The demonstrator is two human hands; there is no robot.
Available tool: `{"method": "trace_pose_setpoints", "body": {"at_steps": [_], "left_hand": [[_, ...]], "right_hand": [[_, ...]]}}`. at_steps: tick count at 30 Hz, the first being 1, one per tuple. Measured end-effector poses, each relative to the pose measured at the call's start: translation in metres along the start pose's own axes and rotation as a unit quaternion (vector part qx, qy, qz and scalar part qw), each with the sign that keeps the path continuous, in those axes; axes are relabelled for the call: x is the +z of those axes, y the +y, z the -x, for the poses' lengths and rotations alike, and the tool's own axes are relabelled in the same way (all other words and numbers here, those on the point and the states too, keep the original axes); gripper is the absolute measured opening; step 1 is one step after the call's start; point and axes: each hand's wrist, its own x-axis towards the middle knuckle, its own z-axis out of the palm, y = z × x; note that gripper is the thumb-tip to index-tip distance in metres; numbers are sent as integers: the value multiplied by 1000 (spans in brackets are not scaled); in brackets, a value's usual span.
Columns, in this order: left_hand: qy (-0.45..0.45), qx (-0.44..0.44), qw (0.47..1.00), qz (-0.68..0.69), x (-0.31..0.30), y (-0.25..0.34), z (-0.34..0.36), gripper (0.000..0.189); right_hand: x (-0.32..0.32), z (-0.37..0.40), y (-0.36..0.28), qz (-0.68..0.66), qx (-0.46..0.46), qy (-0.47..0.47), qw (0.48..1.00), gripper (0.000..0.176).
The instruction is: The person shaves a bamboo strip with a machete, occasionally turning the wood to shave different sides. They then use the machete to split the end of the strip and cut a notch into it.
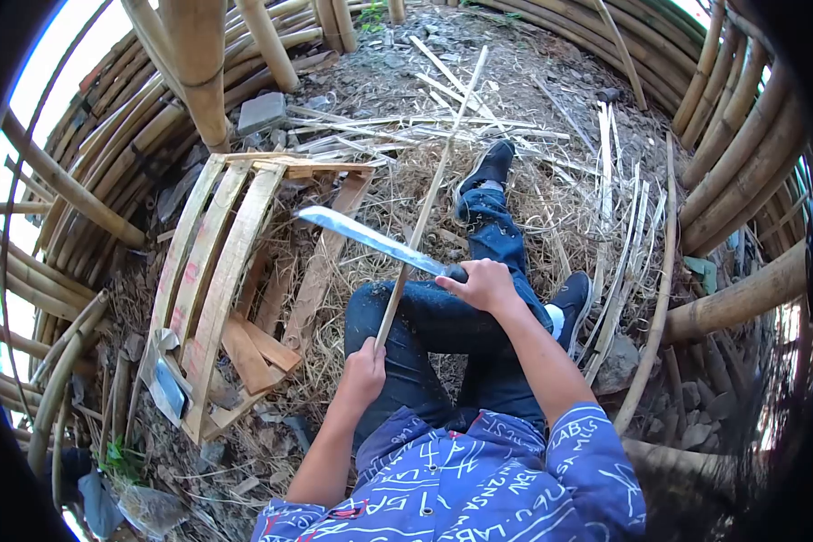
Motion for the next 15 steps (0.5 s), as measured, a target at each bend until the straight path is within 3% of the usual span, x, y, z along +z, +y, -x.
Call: {"method": "trace_pose_setpoints", "body": {"at_steps": [15], "left_hand": [[-12, -28, 997, 70, -1, -11, 0, 22]], "right_hand": [[-25, -28, 2, 99, -54, -30, 993, 80]]}}
